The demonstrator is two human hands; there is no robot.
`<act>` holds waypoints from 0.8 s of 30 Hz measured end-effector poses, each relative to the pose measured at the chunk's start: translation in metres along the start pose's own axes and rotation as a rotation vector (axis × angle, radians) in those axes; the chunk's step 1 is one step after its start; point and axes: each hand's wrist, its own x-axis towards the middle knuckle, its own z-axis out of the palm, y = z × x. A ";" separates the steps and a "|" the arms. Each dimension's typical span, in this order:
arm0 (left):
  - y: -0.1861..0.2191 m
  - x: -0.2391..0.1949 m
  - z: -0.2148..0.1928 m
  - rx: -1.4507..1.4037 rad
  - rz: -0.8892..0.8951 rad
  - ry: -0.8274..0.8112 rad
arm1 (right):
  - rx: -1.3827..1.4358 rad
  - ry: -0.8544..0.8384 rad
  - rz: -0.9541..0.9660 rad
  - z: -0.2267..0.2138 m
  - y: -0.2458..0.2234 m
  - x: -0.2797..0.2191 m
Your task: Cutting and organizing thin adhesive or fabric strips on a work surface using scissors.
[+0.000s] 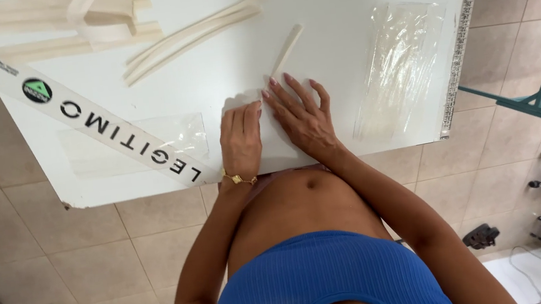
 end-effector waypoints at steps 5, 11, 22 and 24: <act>-0.002 -0.004 0.001 -0.185 -0.173 0.013 | -0.003 -0.038 -0.003 0.000 -0.002 -0.001; 0.002 0.008 -0.013 -0.292 -0.354 -0.075 | -0.022 -0.063 0.000 0.001 0.000 -0.005; -0.006 0.026 -0.013 -0.219 -0.463 -0.348 | -0.019 -0.074 0.000 0.001 0.003 -0.004; -0.008 0.026 -0.012 -0.216 -0.440 -0.381 | -0.005 -0.072 -0.016 -0.001 0.005 -0.003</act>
